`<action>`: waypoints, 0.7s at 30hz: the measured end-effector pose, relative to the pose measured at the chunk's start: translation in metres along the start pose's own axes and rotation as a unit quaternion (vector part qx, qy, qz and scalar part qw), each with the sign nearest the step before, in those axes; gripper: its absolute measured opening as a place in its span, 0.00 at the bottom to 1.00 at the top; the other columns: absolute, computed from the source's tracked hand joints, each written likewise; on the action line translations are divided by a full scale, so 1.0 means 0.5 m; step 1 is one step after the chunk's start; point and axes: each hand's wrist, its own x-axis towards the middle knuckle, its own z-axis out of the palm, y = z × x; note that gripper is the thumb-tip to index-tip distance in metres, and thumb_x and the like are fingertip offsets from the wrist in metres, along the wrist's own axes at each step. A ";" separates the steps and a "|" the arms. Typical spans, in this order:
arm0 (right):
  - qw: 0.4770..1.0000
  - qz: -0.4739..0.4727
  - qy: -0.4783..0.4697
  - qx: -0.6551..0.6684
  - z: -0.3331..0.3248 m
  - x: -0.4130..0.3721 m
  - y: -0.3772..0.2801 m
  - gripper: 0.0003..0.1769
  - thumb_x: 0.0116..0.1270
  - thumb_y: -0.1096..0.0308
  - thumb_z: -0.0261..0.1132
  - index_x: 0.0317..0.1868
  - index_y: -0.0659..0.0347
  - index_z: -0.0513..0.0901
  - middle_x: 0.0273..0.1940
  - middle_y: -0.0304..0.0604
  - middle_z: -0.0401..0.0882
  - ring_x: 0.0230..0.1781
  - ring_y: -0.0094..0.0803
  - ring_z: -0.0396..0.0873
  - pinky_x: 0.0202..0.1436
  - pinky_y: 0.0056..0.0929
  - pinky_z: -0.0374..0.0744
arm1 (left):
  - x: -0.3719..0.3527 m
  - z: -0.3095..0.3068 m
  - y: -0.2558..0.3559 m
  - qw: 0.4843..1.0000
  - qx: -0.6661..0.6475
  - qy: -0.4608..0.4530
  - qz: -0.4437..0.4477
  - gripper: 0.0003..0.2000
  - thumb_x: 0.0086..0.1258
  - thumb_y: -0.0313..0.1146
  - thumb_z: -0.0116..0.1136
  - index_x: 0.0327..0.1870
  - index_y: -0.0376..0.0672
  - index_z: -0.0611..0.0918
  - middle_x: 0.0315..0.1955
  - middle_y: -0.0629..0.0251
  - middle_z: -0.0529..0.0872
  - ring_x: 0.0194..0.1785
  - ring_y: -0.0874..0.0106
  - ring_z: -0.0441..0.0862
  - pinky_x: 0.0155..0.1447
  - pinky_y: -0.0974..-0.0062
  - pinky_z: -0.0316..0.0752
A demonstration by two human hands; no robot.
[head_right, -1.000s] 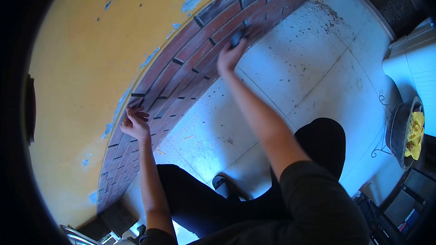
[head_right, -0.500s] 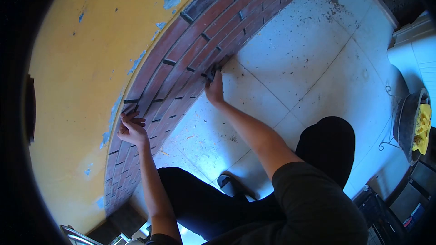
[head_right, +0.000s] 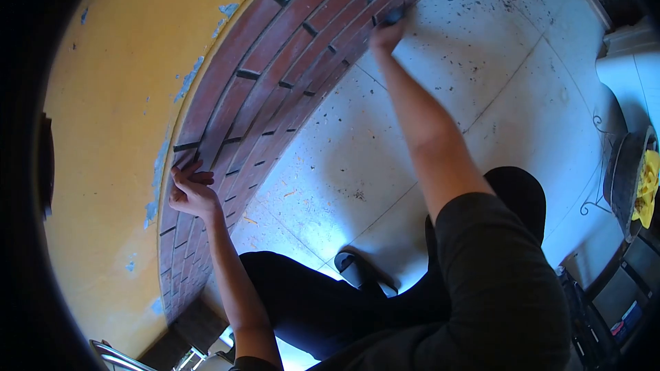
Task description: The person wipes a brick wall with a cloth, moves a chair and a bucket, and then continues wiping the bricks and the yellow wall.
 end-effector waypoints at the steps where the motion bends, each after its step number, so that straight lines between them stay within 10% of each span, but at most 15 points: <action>1: 0.995 -0.066 -0.030 -0.071 -0.012 -0.087 -0.013 0.24 0.67 0.75 0.68 0.63 0.69 0.76 0.58 0.54 0.82 0.56 0.41 0.81 0.64 0.37 0.76 | 0.000 0.003 0.001 1.000 0.005 -0.001 0.003 0.33 0.86 0.47 0.45 0.22 0.31 0.87 0.16 0.59 0.87 0.13 0.76 0.79 0.19 0.80 0.71; 8: 0.961 0.083 -0.242 -0.108 -0.054 -0.564 -0.093 0.26 0.74 0.63 0.62 0.67 0.67 0.73 0.63 0.63 0.75 0.68 0.57 0.72 0.73 0.47 0.69 | -0.002 0.004 0.021 1.000 0.000 -0.009 0.001 0.32 0.85 0.48 0.46 0.24 0.31 0.88 0.14 0.61 0.86 0.15 0.77 0.81 0.21 0.81 0.72; 13: 0.971 0.162 -0.135 -0.111 -0.010 -0.429 -0.049 0.20 0.71 0.74 0.61 0.62 0.64 0.72 0.51 0.49 0.82 0.43 0.35 0.84 0.42 0.37 0.86 | 0.000 -0.008 0.033 0.999 0.025 -0.029 -0.016 0.31 0.84 0.49 0.48 0.24 0.35 0.91 0.12 0.65 0.85 0.16 0.78 0.81 0.26 0.80 0.75; 21: 0.966 0.135 -0.216 0.033 -0.095 -0.110 -0.482 0.18 0.69 0.72 0.63 0.58 0.63 0.75 0.42 0.46 0.83 0.43 0.33 0.85 0.38 0.35 0.84 | 0.006 -0.020 0.029 0.987 0.154 -0.008 0.035 0.27 0.81 0.52 0.51 0.25 0.48 0.93 0.10 0.73 0.84 0.18 0.71 0.85 0.33 0.71 0.80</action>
